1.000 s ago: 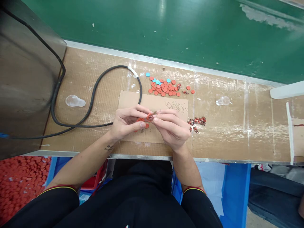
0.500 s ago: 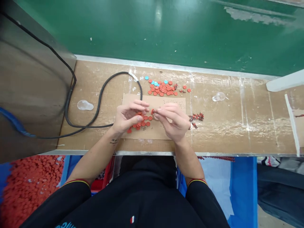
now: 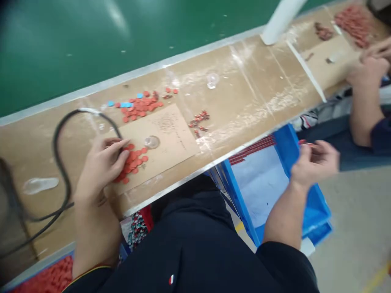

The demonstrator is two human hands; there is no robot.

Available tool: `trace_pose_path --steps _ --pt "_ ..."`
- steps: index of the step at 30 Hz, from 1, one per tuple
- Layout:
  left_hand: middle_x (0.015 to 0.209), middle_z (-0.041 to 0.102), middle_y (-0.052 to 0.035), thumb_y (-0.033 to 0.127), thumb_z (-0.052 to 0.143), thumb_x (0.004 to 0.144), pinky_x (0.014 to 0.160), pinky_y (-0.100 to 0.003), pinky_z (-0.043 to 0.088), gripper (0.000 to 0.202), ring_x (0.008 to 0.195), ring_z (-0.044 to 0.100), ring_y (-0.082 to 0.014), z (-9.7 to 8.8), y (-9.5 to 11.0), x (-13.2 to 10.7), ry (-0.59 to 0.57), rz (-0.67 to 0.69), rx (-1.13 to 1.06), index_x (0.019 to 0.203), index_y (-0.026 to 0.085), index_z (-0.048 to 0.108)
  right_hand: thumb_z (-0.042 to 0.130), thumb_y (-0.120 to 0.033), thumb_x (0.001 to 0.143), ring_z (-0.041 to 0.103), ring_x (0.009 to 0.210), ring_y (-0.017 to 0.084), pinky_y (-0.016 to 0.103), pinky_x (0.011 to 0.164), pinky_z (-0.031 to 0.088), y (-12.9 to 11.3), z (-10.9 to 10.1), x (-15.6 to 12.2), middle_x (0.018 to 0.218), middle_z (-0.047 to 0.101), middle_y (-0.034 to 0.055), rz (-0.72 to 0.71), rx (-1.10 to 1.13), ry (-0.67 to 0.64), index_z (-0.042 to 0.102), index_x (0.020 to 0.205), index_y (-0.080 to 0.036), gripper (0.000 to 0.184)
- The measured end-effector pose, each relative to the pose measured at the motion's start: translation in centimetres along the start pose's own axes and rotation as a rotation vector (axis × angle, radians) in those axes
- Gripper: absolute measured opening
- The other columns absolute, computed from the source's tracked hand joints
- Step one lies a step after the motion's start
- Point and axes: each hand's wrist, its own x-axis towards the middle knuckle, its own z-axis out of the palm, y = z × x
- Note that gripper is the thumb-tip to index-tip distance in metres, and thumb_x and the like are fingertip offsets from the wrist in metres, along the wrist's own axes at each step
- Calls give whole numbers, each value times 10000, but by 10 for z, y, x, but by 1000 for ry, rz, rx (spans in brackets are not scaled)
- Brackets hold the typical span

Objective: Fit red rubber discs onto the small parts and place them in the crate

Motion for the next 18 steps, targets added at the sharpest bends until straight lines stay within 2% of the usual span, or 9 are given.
trace_pose_path --steps 1,3,5,7,12,15,18 --pt "1178 704 -150 450 515 971 970 -474 594 441 968 695 -271 2 -1 2 5 4 39 1158 175 805 638 -632 896 737 1034 371 571 911 597 21 0 -15 1017 718 135 53 -56 17 661 1079 -224 447" --pt "1149 712 -169 494 517 965 927 -494 602 475 896 686 -273 4 -1 6 13 22 95 1082 153 827 652 -642 846 739 824 318 513 797 619 60 8 -45 843 731 111 154 -123 -31 662 906 -233 414" --pt "1095 728 -165 525 527 959 904 -493 604 484 883 689 -277 3 1 8 20 18 110 1016 154 833 670 -633 804 735 746 294 476 748 625 92 24 -72 767 737 98 244 -155 -124 653 837 -223 412" --pt "1064 737 -148 549 542 942 908 -497 600 471 913 700 -289 1 4 9 27 -9 105 974 173 824 665 -589 808 746 750 280 453 780 632 114 42 -93 756 759 94 310 -163 -228 666 824 -218 371" --pt "1000 744 -75 555 652 843 952 -511 570 324 976 707 -303 -1 8 12 55 -122 27 858 252 768 673 -405 818 770 835 280 450 900 614 138 80 -116 874 818 124 375 -137 -443 721 924 -211 226" --pt "894 737 -25 519 754 730 945 -509 553 240 907 696 -289 0 9 15 105 -176 -88 742 280 733 662 -325 815 761 836 267 426 876 608 143 93 -119 940 831 131 386 -115 -523 713 1056 -201 275" --pt "858 733 -19 501 792 668 939 -521 547 227 879 686 -292 0 10 17 121 -212 -156 688 285 723 644 -282 808 749 821 254 405 840 604 145 97 -120 945 836 120 390 -101 -570 678 1099 -209 302"
